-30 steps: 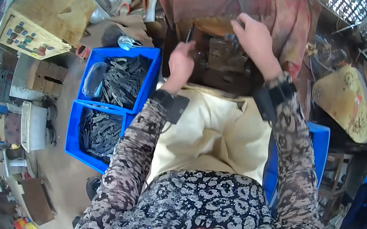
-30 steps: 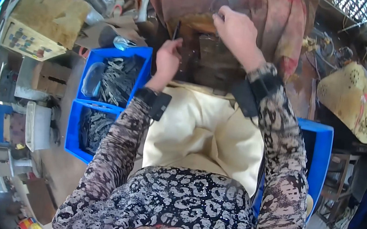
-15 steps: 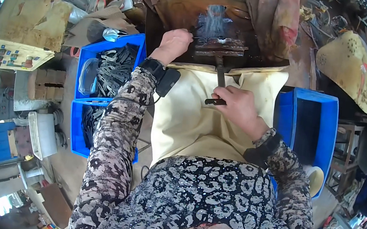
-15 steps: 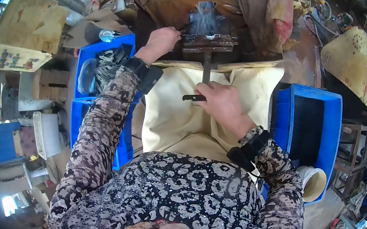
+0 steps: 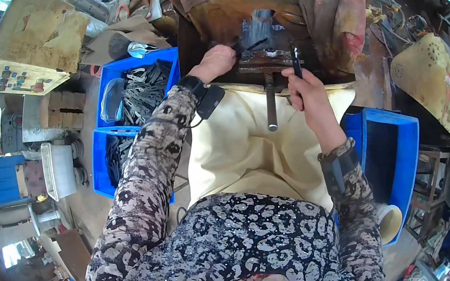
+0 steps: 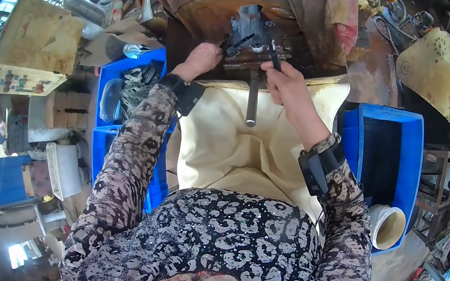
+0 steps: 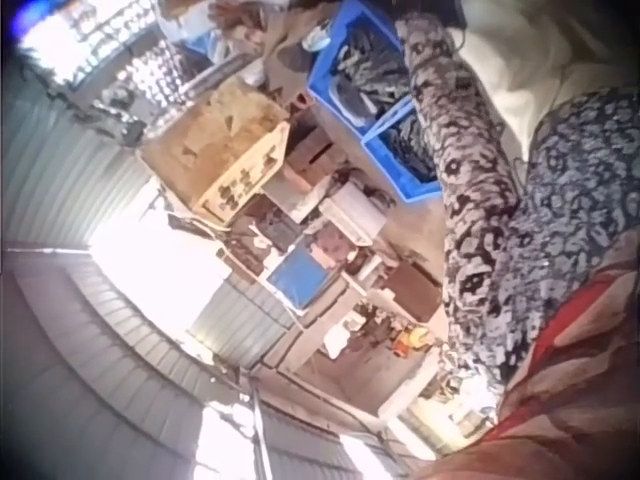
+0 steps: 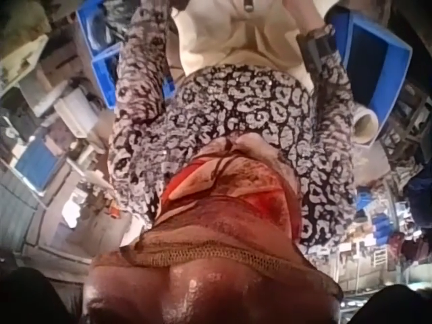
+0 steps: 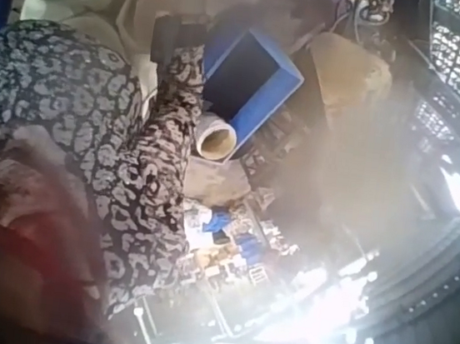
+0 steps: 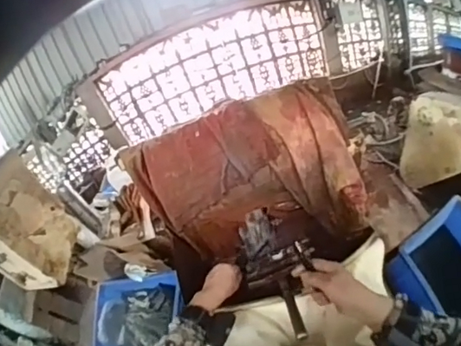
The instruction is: The person picks up a metal piece from a blue bin, places it into a machine, and brushes it. They then remove the piece and place it into a different blue bin.
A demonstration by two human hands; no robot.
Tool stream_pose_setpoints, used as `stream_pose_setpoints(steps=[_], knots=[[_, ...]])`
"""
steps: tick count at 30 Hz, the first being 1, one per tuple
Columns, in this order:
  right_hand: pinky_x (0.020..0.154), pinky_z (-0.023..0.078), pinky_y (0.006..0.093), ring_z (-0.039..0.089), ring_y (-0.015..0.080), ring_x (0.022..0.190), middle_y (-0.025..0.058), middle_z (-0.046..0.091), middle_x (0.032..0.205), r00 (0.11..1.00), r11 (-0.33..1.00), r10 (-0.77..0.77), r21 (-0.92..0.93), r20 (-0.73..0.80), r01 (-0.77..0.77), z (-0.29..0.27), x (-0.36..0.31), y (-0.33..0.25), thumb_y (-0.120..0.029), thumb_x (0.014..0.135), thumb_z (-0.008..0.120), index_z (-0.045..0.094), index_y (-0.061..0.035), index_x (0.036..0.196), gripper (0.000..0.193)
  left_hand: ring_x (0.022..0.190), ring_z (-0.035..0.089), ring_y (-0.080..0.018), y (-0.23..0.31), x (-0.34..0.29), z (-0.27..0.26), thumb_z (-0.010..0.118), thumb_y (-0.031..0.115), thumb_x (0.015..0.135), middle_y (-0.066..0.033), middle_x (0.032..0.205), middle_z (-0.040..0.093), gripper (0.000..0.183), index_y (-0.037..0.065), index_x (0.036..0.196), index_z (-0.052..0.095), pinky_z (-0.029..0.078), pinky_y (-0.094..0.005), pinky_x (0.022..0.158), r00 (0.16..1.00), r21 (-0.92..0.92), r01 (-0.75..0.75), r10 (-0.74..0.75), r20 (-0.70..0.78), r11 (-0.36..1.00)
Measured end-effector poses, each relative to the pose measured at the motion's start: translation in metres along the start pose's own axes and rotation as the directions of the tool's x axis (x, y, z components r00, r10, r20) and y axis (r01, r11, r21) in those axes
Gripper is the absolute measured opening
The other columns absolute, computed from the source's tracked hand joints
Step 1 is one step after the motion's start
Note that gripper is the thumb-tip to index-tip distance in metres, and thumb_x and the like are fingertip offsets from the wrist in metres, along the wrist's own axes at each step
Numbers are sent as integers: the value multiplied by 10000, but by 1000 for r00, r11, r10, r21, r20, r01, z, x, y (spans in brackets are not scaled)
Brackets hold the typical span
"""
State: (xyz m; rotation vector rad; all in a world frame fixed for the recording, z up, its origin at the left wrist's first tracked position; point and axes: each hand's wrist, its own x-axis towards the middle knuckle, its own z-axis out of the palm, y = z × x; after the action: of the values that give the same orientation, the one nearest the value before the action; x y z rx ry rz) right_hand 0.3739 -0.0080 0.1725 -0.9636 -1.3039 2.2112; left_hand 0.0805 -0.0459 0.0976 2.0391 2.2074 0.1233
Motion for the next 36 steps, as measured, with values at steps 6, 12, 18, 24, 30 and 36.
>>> stream_pose_setpoints(steps=[6,12,18,24,30,36], knots=[[677,514,322,634,220,791,82,619,859,993,909,-46,407,-106,85,16,41,4,-127,937,557,566,-14,1051,161,539,651,-264,36,-30,-46,580,198,876,-171,671,635,220,11,797,667,522,-381,618,939,-293,70,-162,-302,954],[735,500,361,617,241,860,110,621,907,984,756,-81,633,-161,165,46,71,28,-107,936,579,571,5,950,114,725,626,-338,115,-56,-56,574,149,831,-143,754,608,131,63,780,657,513,-436,638,912,-91,-37,-3,-411,995],[614,470,330,531,171,672,59,550,800,986,835,-42,537,-162,123,25,72,15,-67,941,518,555,-12,1009,95,697,632,-293,91,-72,-56,558,40,837,-139,780,593,199,-2,1006,656,521,-377,620,894,-367,-120,-60,-443,923],[467,326,221,411,59,562,-31,457,724,992,971,-48,227,-121,74,13,74,-5,-184,958,551,571,-54,1034,152,671,667,-224,48,-60,-39,438,-97,832,-169,1010,660,498,45,1295,549,539,-320,633,887,-679,-48,-281,-367,733],[459,289,221,355,33,518,-70,420,673,990,1000,-20,22,-143,23,4,47,-10,-273,952,574,601,-99,992,181,809,673,-288,26,-13,-41,461,-106,767,-157,968,693,604,122,1324,519,532,-377,741,924,-504,192,-328,-197,842],[577,380,196,471,13,671,-50,554,760,974,817,-196,-530,111,224,15,-5,19,-283,896,659,652,-24,1011,283,954,638,-342,-1,20,-3,485,-66,773,-158,1003,678,448,131,1146,637,505,-404,825,979,-423,21,-104,-174,906]])
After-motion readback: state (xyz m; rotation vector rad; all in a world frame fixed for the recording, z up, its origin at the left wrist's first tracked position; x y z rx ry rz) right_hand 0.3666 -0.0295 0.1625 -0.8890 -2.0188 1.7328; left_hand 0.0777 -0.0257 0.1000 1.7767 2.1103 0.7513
